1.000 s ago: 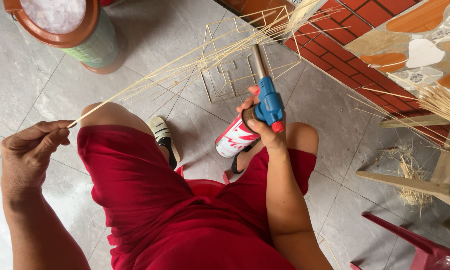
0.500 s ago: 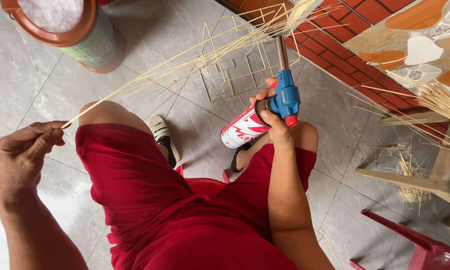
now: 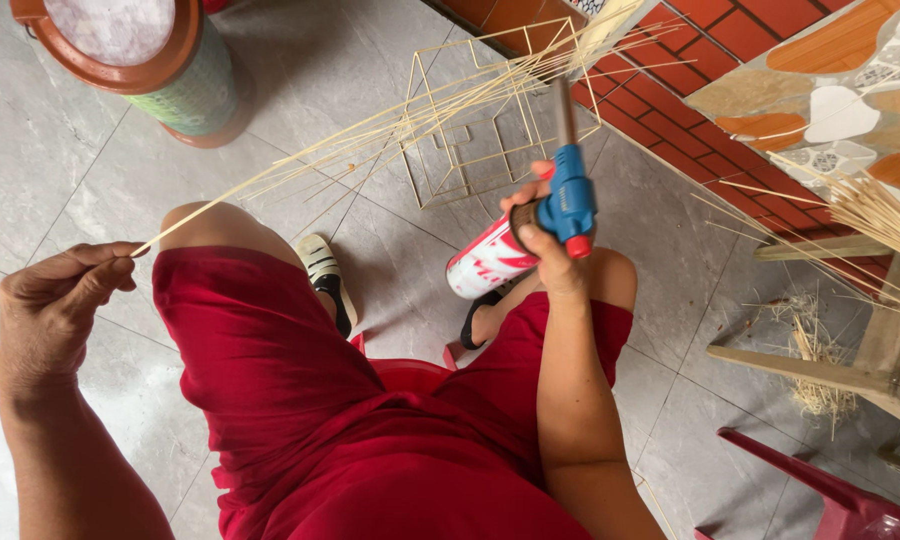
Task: The person ignites a blowtorch and uses it to heat thin wooden sticks. They hold the sticks in one hand and the torch in the other, applying the flame to the sticks while seated on a stool.
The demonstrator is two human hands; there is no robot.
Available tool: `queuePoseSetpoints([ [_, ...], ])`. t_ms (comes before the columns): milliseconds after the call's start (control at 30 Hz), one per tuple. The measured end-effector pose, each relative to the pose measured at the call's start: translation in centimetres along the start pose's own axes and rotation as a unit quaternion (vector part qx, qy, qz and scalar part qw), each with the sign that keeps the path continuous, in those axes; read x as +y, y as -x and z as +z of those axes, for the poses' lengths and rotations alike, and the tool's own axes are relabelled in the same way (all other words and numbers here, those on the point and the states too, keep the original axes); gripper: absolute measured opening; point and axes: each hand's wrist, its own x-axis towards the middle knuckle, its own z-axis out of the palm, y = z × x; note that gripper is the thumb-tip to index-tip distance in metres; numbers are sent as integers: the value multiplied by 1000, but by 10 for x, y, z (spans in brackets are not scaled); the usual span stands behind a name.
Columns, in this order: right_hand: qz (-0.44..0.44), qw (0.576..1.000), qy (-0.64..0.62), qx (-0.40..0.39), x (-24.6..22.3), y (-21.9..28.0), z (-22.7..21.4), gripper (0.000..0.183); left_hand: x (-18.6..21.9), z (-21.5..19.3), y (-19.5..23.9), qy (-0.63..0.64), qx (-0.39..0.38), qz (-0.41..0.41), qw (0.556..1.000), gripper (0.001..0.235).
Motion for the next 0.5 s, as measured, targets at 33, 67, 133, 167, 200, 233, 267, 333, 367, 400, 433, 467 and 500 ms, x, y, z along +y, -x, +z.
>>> queuePoseSetpoints([
  [33,2,1000,7,-20,1,4,4,71,-1,0,-1,2,-1,1,1000,12],
  [67,4,999,14,-41,4,8,9,71,-2,0,-1,4,-2,2,1000,11],
  [133,20,998,4,-51,7,9,14,71,-4,-1,-1,4,-2,-3,1000,11],
  [167,29,998,-2,-55,8,9,15,71,-5,-1,-1,3,-1,-8,1000,11],
  [200,25,999,-7,-37,9,9,14,72,-6,-1,-1,1,-1,-13,1000,11],
  [233,22,999,-13,-20,8,6,12,72,-7,-2,0,2,-3,-11,1000,11],
  [267,16,1000,-17,-2,6,2,8,72,-8,-2,-1,5,-4,-7,1000,12],
  [333,9,1000,0,3,2,0,5,72,-8,-1,-1,1,-3,-3,1000,12],
  [367,5,1000,8,6,0,-1,4,72,-7,0,-1,-5,-1,-4,1000,12],
  [400,11,1000,13,-20,0,0,6,72,-7,0,-1,-13,2,-5,1000,12],
  [433,16,999,19,-45,1,3,10,71,-7,1,-3,-8,-1,-1,1000,12],
  [467,24,997,23,-70,3,7,13,71,-7,2,-3,-5,-4,1,1000,11],
  [500,30,996,18,-82,4,10,16,72,-7,2,-3,-2,-8,3,1000,11],
])
